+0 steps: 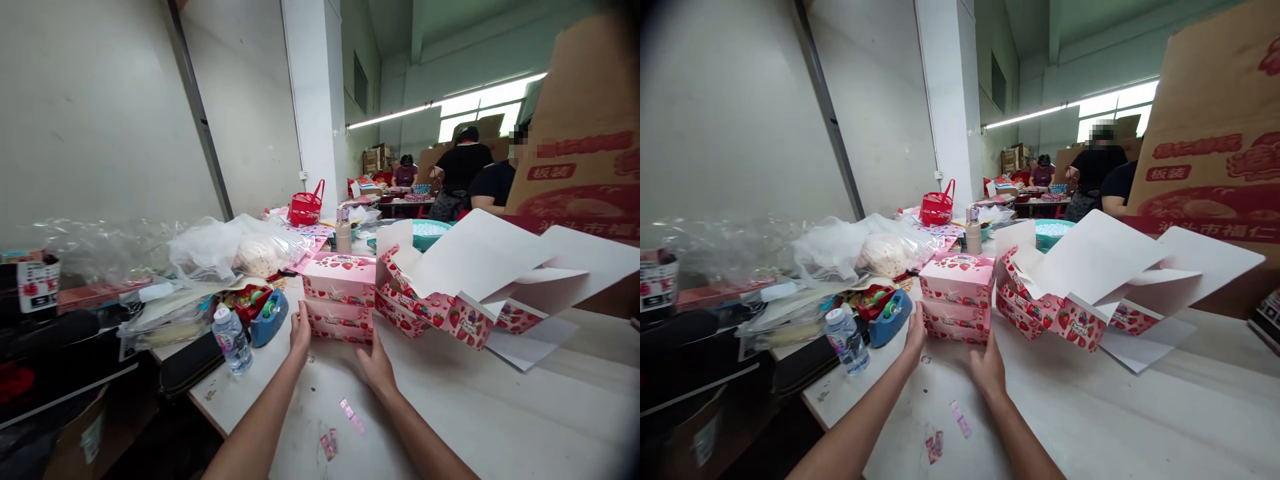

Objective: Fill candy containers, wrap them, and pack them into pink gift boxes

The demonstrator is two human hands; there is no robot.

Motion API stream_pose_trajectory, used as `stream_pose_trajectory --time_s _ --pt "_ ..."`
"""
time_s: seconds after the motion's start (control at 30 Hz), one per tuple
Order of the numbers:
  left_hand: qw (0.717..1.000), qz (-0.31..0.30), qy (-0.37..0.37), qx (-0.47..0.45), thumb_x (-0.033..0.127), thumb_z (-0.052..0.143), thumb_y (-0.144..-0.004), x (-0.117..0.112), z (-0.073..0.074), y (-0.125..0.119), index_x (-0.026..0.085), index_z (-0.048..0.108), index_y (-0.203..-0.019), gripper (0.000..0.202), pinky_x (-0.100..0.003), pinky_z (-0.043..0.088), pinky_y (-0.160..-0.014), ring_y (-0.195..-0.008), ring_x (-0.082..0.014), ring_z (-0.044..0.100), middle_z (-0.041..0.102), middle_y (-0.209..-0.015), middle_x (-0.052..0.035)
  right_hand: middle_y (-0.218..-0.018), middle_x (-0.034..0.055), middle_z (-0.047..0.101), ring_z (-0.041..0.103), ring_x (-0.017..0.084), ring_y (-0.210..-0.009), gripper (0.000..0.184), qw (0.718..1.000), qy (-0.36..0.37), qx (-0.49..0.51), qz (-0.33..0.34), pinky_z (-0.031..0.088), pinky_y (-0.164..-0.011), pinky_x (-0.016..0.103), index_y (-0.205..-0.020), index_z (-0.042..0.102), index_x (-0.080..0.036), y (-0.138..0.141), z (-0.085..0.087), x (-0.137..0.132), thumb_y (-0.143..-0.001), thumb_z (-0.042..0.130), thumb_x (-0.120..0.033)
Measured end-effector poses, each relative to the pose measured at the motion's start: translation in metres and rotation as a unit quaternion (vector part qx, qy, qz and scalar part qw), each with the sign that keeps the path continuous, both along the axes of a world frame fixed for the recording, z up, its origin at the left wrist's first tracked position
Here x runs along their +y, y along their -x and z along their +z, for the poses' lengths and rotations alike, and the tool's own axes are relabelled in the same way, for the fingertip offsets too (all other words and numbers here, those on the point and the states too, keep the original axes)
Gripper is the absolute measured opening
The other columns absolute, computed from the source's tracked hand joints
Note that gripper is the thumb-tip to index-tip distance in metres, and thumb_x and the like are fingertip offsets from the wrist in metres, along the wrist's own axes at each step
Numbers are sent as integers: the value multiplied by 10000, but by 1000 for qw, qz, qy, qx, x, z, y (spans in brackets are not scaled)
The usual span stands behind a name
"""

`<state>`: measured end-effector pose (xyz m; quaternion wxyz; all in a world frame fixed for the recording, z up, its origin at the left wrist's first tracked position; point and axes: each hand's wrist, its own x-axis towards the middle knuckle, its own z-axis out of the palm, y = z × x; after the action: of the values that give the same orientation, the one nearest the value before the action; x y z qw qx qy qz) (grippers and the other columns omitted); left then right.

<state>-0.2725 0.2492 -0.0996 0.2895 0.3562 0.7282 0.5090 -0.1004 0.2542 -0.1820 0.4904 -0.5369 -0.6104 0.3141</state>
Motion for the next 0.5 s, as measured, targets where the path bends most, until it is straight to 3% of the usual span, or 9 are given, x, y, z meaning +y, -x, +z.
stream_pose_trajectory --time_s 0.13,0.27,0.5 --pt "997 25 64 45 786 146 -752 -71 10 -24 238 500 -970 687 -401 429 -842 -959 -300 603 654 -1009 -106 -1350 111 480 460 264 -1233 668 999 30 22 -5 371 -1008 397 -1355 352 -172 -24 3 -49 -720 453 -352" --pt "997 1 68 36 761 147 -772 -150 17 -56 230 486 -899 642 -382 428 -824 -923 -286 608 663 -934 -91 -1251 99 560 529 266 -1149 601 998 68 10 2 420 -942 378 -1280 419 -191 -60 9 -102 -712 451 -384" --pt "991 -46 73 -98 754 268 -764 -261 22 -116 181 491 -1075 690 -359 410 -908 -1077 -280 565 612 -1153 -135 -1022 73 676 644 261 -901 478 997 64 -44 -18 504 -721 355 -1142 548 -226 -122 13 -185 -701 435 -372"
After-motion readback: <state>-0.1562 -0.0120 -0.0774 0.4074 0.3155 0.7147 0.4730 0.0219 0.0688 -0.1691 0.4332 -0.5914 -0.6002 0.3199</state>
